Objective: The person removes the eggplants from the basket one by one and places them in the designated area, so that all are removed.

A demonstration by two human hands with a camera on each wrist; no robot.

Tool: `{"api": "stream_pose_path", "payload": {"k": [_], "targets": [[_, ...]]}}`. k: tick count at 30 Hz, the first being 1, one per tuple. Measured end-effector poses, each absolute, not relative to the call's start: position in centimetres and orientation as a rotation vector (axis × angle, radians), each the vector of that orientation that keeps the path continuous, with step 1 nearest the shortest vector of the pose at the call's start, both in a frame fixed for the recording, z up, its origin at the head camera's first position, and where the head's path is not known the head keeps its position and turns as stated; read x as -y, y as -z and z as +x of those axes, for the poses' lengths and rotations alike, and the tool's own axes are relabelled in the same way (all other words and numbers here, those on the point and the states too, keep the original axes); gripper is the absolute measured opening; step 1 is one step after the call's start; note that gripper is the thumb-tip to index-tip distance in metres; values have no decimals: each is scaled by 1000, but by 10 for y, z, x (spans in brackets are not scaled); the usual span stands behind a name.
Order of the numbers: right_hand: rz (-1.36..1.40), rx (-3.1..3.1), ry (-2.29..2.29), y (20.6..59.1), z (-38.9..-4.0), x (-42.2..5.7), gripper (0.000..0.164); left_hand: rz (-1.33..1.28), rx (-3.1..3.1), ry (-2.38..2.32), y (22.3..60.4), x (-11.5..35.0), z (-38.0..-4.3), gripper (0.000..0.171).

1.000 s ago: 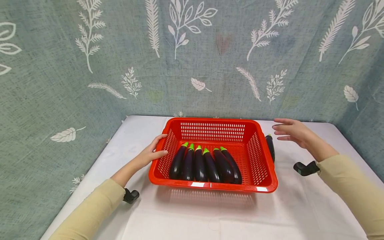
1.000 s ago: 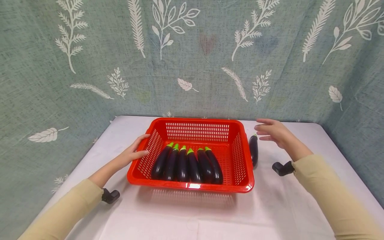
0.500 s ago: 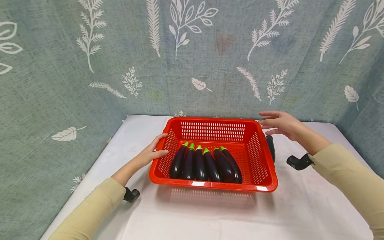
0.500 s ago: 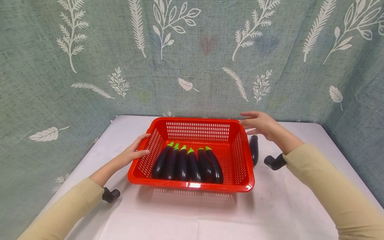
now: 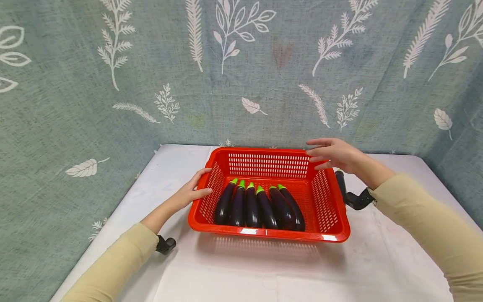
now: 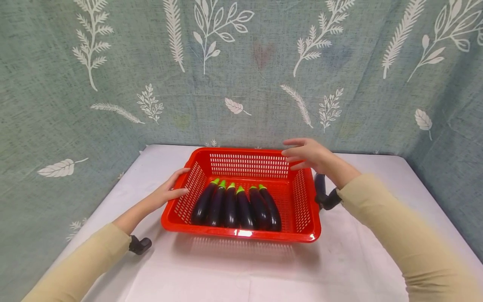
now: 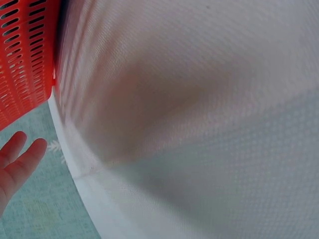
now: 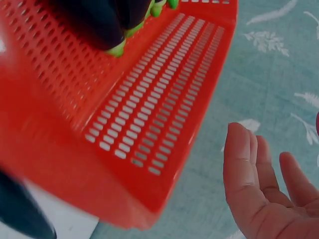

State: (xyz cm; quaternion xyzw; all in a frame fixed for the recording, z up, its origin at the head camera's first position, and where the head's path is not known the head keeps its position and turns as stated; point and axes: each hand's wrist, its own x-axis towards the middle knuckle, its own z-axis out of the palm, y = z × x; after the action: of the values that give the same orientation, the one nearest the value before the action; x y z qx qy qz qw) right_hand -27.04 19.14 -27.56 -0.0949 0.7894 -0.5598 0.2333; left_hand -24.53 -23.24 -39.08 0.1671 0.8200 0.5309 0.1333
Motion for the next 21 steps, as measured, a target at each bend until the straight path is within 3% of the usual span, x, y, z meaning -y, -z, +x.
{"api": "stream_pose_path", "payload": {"k": [21], "targets": [[-24, -2066, 1546, 322, -278, -132, 57, 497, -2368, -1517, 390, 235, -247, 68]]}}
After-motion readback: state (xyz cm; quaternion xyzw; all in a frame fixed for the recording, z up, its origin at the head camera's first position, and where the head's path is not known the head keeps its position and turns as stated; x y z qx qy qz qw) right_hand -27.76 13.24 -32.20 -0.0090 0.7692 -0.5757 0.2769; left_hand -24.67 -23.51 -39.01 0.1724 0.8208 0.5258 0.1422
